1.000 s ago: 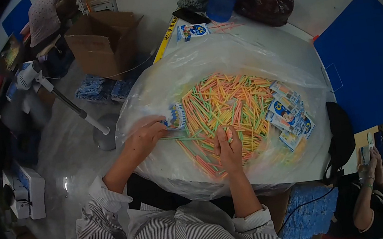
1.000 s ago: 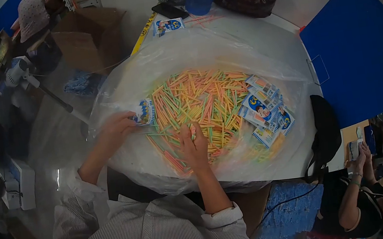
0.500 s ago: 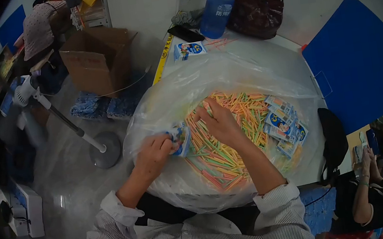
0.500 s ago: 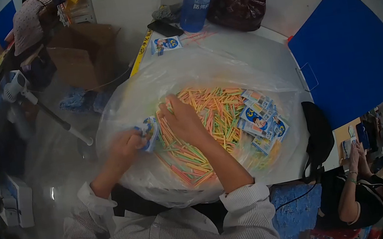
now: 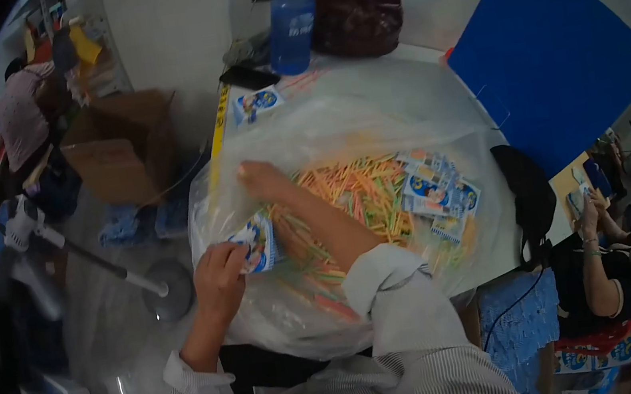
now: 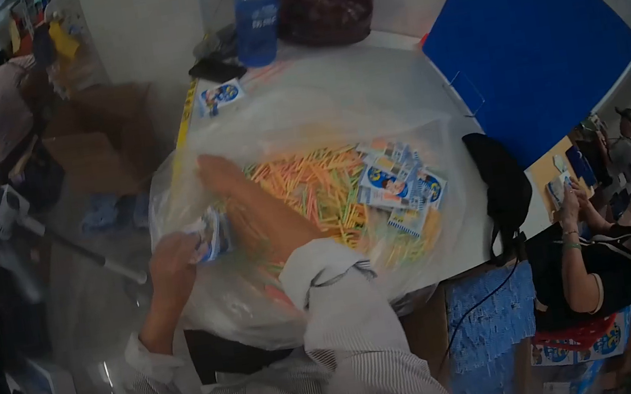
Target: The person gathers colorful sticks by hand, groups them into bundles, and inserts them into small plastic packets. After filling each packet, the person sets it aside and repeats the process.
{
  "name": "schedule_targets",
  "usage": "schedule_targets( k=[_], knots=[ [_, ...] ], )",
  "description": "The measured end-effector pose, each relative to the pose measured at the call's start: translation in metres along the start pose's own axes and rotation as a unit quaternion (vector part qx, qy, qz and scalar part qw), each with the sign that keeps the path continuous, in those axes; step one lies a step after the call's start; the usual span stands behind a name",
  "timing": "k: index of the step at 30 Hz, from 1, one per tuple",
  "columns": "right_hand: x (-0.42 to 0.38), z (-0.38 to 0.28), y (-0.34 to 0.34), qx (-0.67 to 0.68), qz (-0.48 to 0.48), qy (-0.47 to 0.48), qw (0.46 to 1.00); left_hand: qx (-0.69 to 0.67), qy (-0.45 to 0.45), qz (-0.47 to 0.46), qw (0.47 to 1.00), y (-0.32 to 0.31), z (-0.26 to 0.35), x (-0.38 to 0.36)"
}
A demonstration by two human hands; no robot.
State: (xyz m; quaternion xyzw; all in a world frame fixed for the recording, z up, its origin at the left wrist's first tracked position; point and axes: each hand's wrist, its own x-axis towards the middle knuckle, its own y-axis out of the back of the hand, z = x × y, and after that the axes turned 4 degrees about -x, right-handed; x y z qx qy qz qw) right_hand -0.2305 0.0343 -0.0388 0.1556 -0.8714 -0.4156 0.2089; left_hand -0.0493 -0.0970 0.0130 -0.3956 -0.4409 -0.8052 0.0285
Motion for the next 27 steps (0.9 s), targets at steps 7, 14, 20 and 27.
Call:
schedule_targets(
  k=[7,14,20,27],
  knots=[
    [-0.013,-0.017,0.045,0.172,-0.003,-0.086,0.981,0.017,-0.002,-0.076,0.997,-0.020,-0.020,-0.001],
    [-0.054,-0.029,0.088,0.317,0.004,-0.131,0.939,-0.012,0.051,-0.091,0.994,-0.010,-0.005,0.000],
    [-0.097,-0.042,0.115,0.262,0.022,-0.101,0.960,-0.062,0.087,-0.067,0.992,-0.008,-0.011,-0.001],
    [-0.150,-0.069,0.124,0.209,0.083,-0.126,0.966,-0.124,0.199,0.024,0.972,0.012,0.017,0.029]
  ],
)
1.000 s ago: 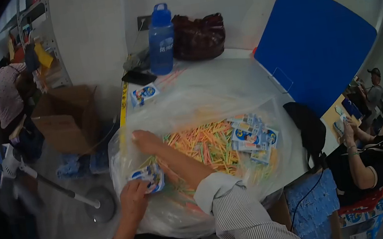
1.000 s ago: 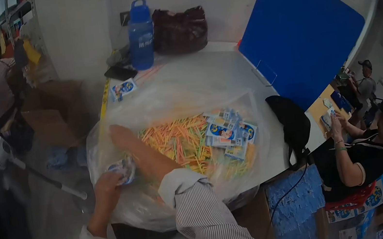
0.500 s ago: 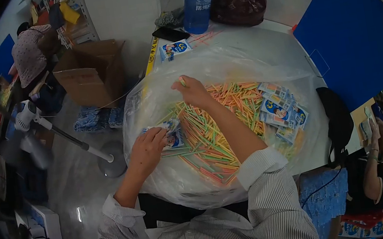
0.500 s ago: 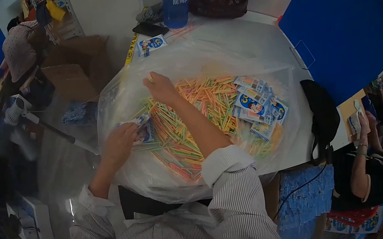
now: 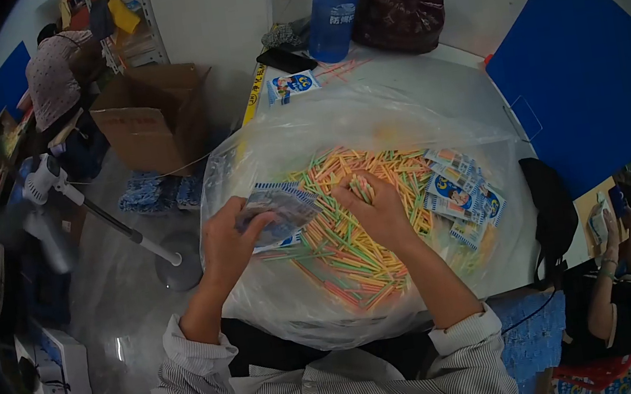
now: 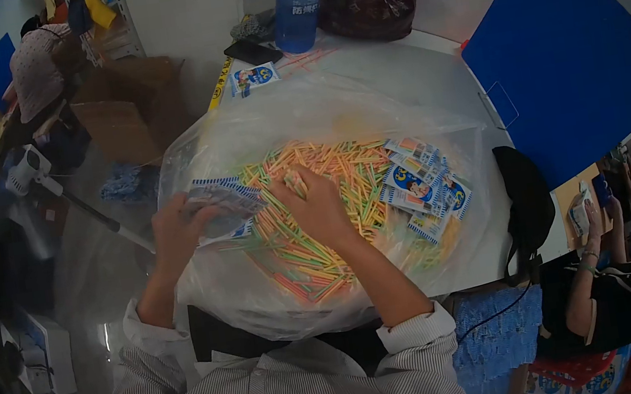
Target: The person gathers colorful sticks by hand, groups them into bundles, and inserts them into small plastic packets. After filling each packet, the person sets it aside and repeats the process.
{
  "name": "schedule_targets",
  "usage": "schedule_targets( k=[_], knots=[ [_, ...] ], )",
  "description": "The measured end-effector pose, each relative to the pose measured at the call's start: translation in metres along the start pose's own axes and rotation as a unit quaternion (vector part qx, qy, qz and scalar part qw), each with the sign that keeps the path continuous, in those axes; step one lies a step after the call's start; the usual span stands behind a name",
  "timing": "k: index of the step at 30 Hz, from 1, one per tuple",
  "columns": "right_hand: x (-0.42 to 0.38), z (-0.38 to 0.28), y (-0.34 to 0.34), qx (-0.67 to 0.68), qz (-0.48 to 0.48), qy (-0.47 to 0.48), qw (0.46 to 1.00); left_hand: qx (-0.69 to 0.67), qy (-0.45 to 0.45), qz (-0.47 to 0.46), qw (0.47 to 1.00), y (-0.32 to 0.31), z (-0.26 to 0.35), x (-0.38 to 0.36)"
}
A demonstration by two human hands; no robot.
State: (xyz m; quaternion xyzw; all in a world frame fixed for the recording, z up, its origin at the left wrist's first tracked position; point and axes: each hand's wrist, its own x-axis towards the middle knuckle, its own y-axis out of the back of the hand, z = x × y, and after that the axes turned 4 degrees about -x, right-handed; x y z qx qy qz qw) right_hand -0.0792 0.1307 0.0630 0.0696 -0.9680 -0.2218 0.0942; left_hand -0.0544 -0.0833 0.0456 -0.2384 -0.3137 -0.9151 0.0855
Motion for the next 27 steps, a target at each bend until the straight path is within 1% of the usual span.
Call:
schedule_targets(
  k=[1,2,3,4,5,6,7,8,9,10,11,12,13,14,15,16,17,19,20,21,22,23,25,26,27],
  knots=[
    [-0.004,0.006,-0.004,-0.051,0.012,0.044,0.998,0.025,-0.033,0.033,0.999,-0.001,0.000,0.001],
    [-0.008,0.004,-0.007,-0.100,0.024,0.087,0.991,0.025,-0.031,0.033,0.999,-0.002,-0.003,0.003],
    [-0.014,-0.001,-0.007,-0.100,0.023,0.086,0.991,0.058,-0.109,0.050,0.991,-0.005,-0.009,0.006],
    [-0.021,-0.009,-0.005,-0.070,-0.012,0.030,0.997,0.090,-0.186,0.067,0.976,-0.008,-0.014,0.007],
    [-0.026,-0.015,-0.004,-0.040,-0.047,-0.028,0.998,0.090,-0.182,0.067,0.977,-0.010,-0.018,0.005],
    [-0.030,-0.008,-0.008,-0.041,-0.051,-0.031,0.997,0.124,-0.192,0.015,0.974,-0.012,-0.023,0.001],
    [-0.035,0.005,-0.013,-0.041,-0.038,0.019,0.998,0.157,-0.199,-0.037,0.967,-0.015,-0.027,-0.003],
    [-0.039,0.010,-0.016,-0.040,-0.025,0.069,0.997,0.156,-0.193,-0.038,0.968,-0.018,-0.035,-0.011],
    [-0.043,0.012,-0.016,-0.040,-0.028,0.068,0.997,0.136,-0.164,-0.091,0.973,-0.020,-0.045,-0.019],
    [-0.048,0.012,-0.014,-0.039,-0.049,0.045,0.997,0.117,-0.133,-0.144,0.974,-0.020,-0.050,-0.025],
    [-0.052,0.012,-0.013,-0.037,-0.071,0.022,0.997,0.117,-0.128,-0.146,0.974,-0.019,-0.050,-0.027],
    [-0.054,0.015,-0.013,-0.036,-0.073,0.021,0.996,0.122,-0.119,-0.123,0.978,-0.017,-0.048,-0.026],
    [-0.055,0.018,-0.012,-0.034,-0.076,0.001,0.997,0.127,-0.110,-0.099,0.981,-0.014,-0.045,-0.025],
    [-0.054,0.020,-0.012,-0.032,-0.078,-0.018,0.996,0.128,-0.108,-0.097,0.981,-0.013,-0.040,-0.023],
    [-0.053,0.021,-0.013,-0.033,-0.079,-0.016,0.996,0.098,-0.069,-0.057,0.991,-0.012,-0.033,-0.020],
    [-0.050,0.020,-0.015,0.013,-0.024,0.047,0.999,0.067,-0.030,-0.017,0.997,-0.010,-0.025,-0.018],
    [-0.048,0.020,-0.016,0.059,0.032,0.108,0.992,0.067,-0.031,-0.017,0.997,-0.005,-0.014,-0.015],
    [-0.044,0.017,-0.015,0.057,0.049,0.112,0.991,-0.051,-0.044,-0.063,0.996,0.004,0.009,-0.008],
    [-0.043,0.013,-0.013,0.056,0.065,0.115,0.990,-0.055,-0.047,-0.068,0.995,0.004,0.014,-0.007],
    [-0.044,0.006,-0.010,0.054,0.071,0.112,0.990,-0.071,-0.030,-0.112,0.991,0.003,0.019,-0.008],
    [-0.045,-0.005,-0.007,0.078,0.040,0.045,0.995,-0.086,-0.013,-0.156,0.984,0.002,0.023,-0.008],
    [-0.047,-0.010,-0.005,0.102,0.008,-0.022,0.994,-0.089,-0.015,-0.161,0.983,0.001,0.027,-0.007],
    [-0.049,0.004,-0.009,0.122,-0.003,-0.019,0.992,-0.088,0.027,-0.219,0.971,-0.001,0.033,-0.006],
    [-0.049,0.007,-0.009,0.141,-0.018,-0.012,0.990,-0.089,0.026,-0.222,0.971,-0.006,0.030,-0.007],
    [-0.050,0.007,-0.009,0.139,-0.016,-0.013,0.990,-0.082,-0.025,-0.146,0.985,-0.014,0.023,-0.010]
  ],
)
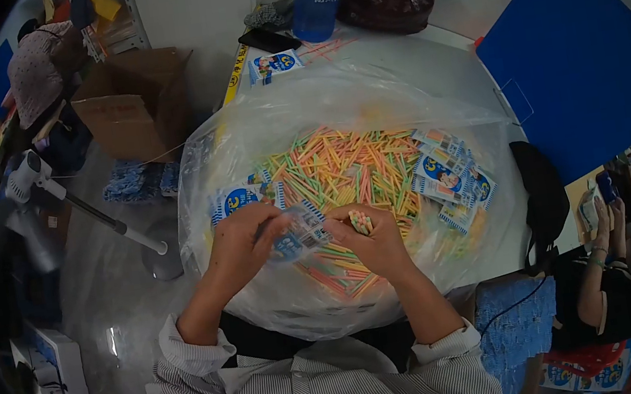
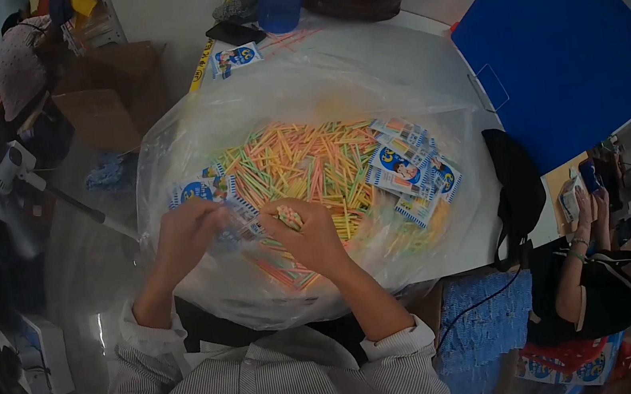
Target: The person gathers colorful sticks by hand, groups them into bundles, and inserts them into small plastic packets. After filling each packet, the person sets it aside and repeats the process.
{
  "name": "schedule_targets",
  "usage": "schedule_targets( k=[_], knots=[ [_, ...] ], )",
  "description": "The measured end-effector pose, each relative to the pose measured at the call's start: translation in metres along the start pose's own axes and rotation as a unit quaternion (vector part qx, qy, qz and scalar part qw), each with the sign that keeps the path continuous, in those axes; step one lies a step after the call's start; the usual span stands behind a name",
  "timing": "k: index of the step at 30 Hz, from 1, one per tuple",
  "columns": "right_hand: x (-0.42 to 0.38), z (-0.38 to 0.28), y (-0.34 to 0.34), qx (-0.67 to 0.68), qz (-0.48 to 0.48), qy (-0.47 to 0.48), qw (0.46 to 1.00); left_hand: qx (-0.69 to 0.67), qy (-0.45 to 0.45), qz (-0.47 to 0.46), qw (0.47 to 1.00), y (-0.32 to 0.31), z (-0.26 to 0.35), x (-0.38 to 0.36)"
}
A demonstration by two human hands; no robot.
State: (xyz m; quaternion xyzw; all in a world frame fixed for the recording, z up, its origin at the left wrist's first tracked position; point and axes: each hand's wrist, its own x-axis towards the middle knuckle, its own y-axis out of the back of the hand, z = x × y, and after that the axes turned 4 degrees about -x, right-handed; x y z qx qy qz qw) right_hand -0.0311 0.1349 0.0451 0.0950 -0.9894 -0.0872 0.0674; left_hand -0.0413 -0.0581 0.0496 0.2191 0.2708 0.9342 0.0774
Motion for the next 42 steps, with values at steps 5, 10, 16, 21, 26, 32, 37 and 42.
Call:
schedule_targets(
  k=[5,10,16,21,26,32,37,42],
  knots=[
    [-0.007,-0.010,0.004,-0.002,0.079,-0.039,0.996,0.131,-0.145,0.223,0.955,-0.015,0.011,-0.006],
    [-0.015,-0.008,-0.014,-0.185,0.057,0.145,0.970,-0.307,0.115,0.106,0.939,-0.047,0.020,-0.021],
    [-0.019,0.010,-0.028,-0.092,0.081,0.081,0.989,-0.232,0.019,0.129,0.964,-0.051,0.006,-0.024],
    [-0.015,-0.001,-0.019,-0.171,0.139,0.026,0.975,-0.035,0.020,0.090,0.995,-0.042,0.026,-0.019],
    [-0.004,0.004,-0.003,-0.160,0.068,0.003,0.985,-0.047,-0.089,0.106,0.989,-0.039,0.007,-0.007],
    [-0.014,-0.018,0.010,-0.276,0.082,0.150,0.946,-0.028,-0.083,0.185,0.979,-0.037,0.008,0.000],
    [-0.014,-0.041,0.007,-0.357,-0.051,0.023,0.933,0.029,-0.105,0.179,0.978,-0.046,0.015,0.002],
    [-0.003,-0.040,0.015,-0.398,-0.112,0.006,0.911,0.035,-0.124,0.170,0.977,-0.050,0.021,0.000]
  ],
)
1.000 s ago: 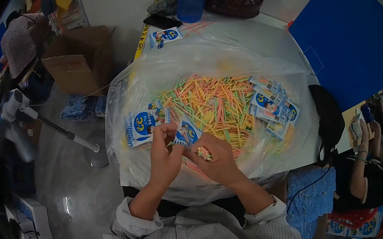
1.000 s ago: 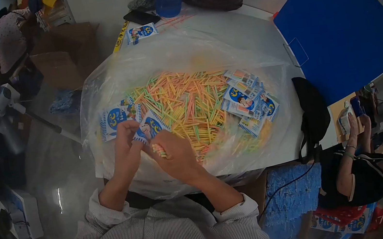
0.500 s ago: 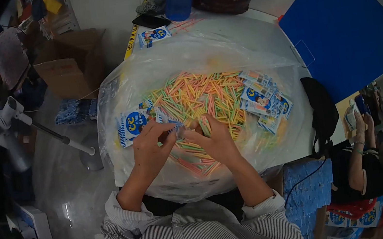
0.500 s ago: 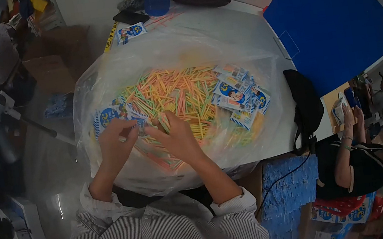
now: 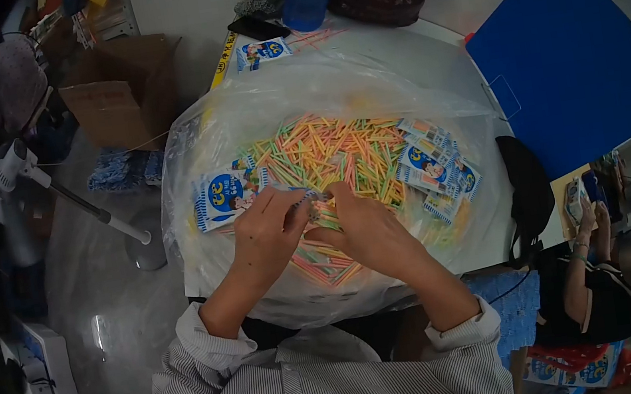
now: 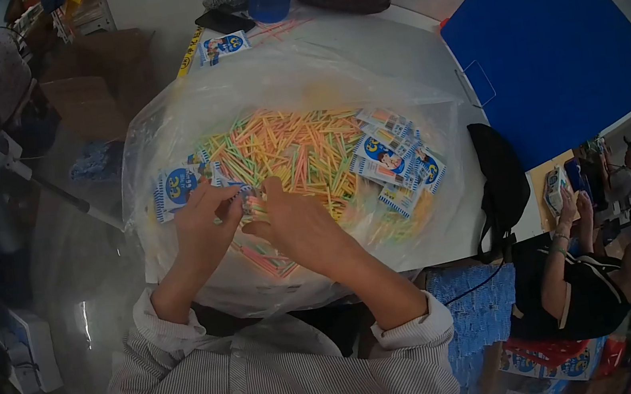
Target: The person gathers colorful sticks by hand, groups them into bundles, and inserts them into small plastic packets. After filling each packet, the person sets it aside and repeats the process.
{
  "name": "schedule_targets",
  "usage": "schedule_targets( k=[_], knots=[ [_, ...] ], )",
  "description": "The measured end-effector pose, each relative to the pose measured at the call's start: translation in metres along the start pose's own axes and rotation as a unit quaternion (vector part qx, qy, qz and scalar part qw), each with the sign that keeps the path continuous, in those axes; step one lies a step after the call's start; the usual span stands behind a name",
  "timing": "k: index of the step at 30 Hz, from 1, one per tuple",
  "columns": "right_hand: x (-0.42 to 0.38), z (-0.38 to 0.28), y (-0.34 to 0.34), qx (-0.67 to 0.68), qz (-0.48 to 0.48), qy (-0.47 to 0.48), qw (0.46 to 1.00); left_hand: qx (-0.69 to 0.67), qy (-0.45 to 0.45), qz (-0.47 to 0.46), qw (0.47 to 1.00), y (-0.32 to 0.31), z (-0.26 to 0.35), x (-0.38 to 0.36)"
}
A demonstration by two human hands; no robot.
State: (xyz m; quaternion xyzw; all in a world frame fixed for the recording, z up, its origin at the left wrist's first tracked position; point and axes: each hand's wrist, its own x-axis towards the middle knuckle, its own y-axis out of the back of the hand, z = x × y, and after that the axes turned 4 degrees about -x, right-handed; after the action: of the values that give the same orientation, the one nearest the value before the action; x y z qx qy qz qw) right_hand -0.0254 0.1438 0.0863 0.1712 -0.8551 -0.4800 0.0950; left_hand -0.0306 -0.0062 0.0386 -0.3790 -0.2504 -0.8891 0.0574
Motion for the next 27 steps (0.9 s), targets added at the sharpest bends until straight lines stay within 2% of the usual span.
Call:
schedule_targets(
  k=[2,6,8,12,14,15,17,18,20,21,23,24,26,27],
  knots=[
    [0.005,0.004,0.003,-0.063,-0.033,0.007,0.997,-0.046,0.043,-0.005,0.998,-0.001,0.005,0.000],
    [0.011,0.006,0.007,-0.116,-0.085,0.000,0.990,-0.058,0.053,-0.026,0.997,-0.007,0.007,-0.004],
    [0.014,0.007,0.007,-0.178,-0.114,0.015,0.977,-0.066,0.032,-0.066,0.995,-0.010,0.008,-0.006],
    [0.022,-0.008,0.021,-0.209,-0.122,0.078,0.967,-0.097,0.074,-0.034,0.992,-0.013,0.010,-0.006],
    [0.021,-0.013,0.029,-0.154,0.018,0.105,0.982,-0.215,0.256,0.006,0.943,-0.009,0.012,-0.001],
    [0.021,-0.012,0.027,-0.159,0.016,0.113,0.981,-0.215,0.255,0.015,0.943,-0.009,0.008,-0.002],
    [0.015,-0.004,0.018,-0.084,0.096,0.093,0.987,-0.224,0.268,0.059,0.935,-0.009,-0.002,-0.006],
    [0.012,-0.005,0.013,-0.088,0.095,0.099,0.987,-0.225,0.266,0.066,0.935,-0.007,-0.002,-0.004],
    [0.006,-0.007,0.000,0.046,0.035,-0.024,0.998,-0.208,0.268,0.081,0.937,-0.005,0.001,-0.002],
    [0.006,-0.004,-0.007,0.043,0.037,-0.026,0.998,-0.211,0.266,0.080,0.937,-0.006,0.002,-0.001],
    [0.006,0.005,-0.022,0.170,0.118,0.024,0.978,-0.237,0.262,0.072,0.933,-0.008,0.001,-0.004],
    [0.004,0.010,-0.023,0.170,0.121,0.022,0.978,-0.240,0.260,0.069,0.933,-0.007,0.002,-0.004],
    [0.003,0.015,-0.027,0.190,0.226,0.100,0.950,-0.251,0.243,0.067,0.935,0.000,0.000,-0.003],
    [0.003,0.017,-0.029,0.191,0.228,0.099,0.950,-0.250,0.242,0.064,0.935,0.002,-0.003,-0.004]
  ],
)
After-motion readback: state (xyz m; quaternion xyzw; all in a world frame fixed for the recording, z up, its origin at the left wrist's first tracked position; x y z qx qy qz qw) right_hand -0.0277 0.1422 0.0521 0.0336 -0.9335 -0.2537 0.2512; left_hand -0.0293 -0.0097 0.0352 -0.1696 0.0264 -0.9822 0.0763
